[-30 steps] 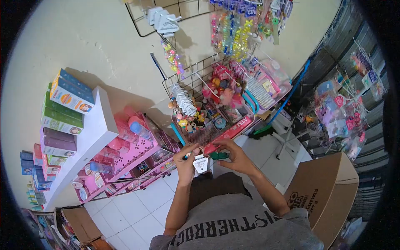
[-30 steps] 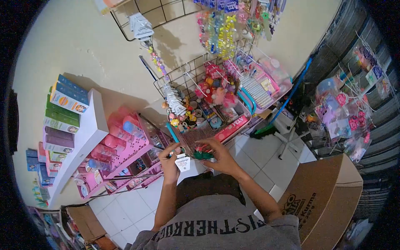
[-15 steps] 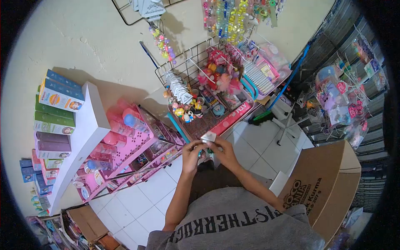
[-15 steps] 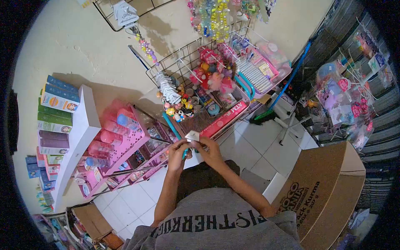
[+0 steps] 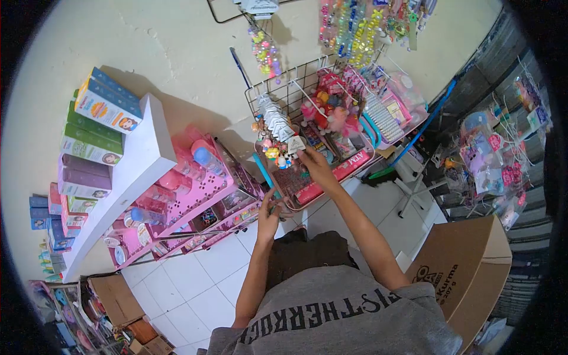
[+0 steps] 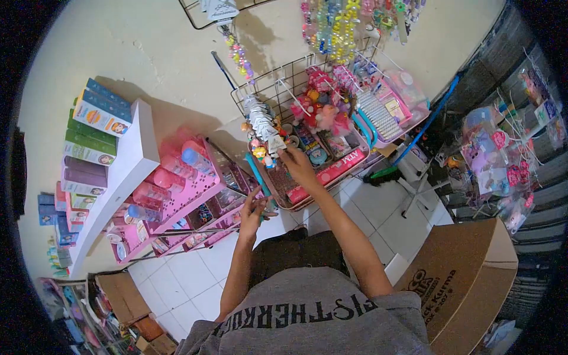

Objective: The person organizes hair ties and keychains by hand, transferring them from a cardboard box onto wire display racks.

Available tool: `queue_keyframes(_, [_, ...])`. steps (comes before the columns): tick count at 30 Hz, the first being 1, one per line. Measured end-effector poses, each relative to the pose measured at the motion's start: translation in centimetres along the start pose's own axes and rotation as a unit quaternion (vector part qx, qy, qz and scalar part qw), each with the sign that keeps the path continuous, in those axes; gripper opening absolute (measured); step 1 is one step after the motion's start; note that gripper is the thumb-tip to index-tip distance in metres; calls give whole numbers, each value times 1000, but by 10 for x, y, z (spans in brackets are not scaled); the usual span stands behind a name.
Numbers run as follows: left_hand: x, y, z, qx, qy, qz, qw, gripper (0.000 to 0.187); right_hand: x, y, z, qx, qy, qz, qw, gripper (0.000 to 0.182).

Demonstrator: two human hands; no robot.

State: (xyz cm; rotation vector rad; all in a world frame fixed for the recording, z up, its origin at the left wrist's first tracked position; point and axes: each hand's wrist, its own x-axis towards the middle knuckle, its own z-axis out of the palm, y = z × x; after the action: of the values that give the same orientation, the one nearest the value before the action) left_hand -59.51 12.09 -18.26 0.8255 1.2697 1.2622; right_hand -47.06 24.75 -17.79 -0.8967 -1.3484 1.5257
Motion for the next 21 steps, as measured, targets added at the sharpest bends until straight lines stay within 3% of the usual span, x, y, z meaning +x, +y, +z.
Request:
queue_keyframes(2, [-1,3,-4,-18,1,-27,999,42,8,-4,3,-77,31,20,996,29])
queue_keyframes(3, [-2,5,-5,-35,-4,-56,998,43,12,1,3,-98,32,-13,995,30])
queue_keyframes(7, [-4,24,-3,-41,-8,-29,999,46,18,12,4,-47,29,29,998,29])
queue_keyframes(9, [-5,34,-3,-98,-74,-10,992,43,19,12,5,-85,45,6,995,28])
queue_keyframes(16, [-6,55,11,-48,-89,39,994,41,36,1,6,-137,34,21,990,29])
queue_keyframes(19, [-5,60,15,-70,-105,21,992,41,31,-11,5,-161,63,81,982,31])
queue_keyframes(20, [-4,61,16,-53,-116,28,991,40,25,-16,5,-241,184,-73,950,32])
queue_keyframes(21, [-2,62,17,-36,-126,36,991,39,19,-20,6,-311,295,-225,875,34])
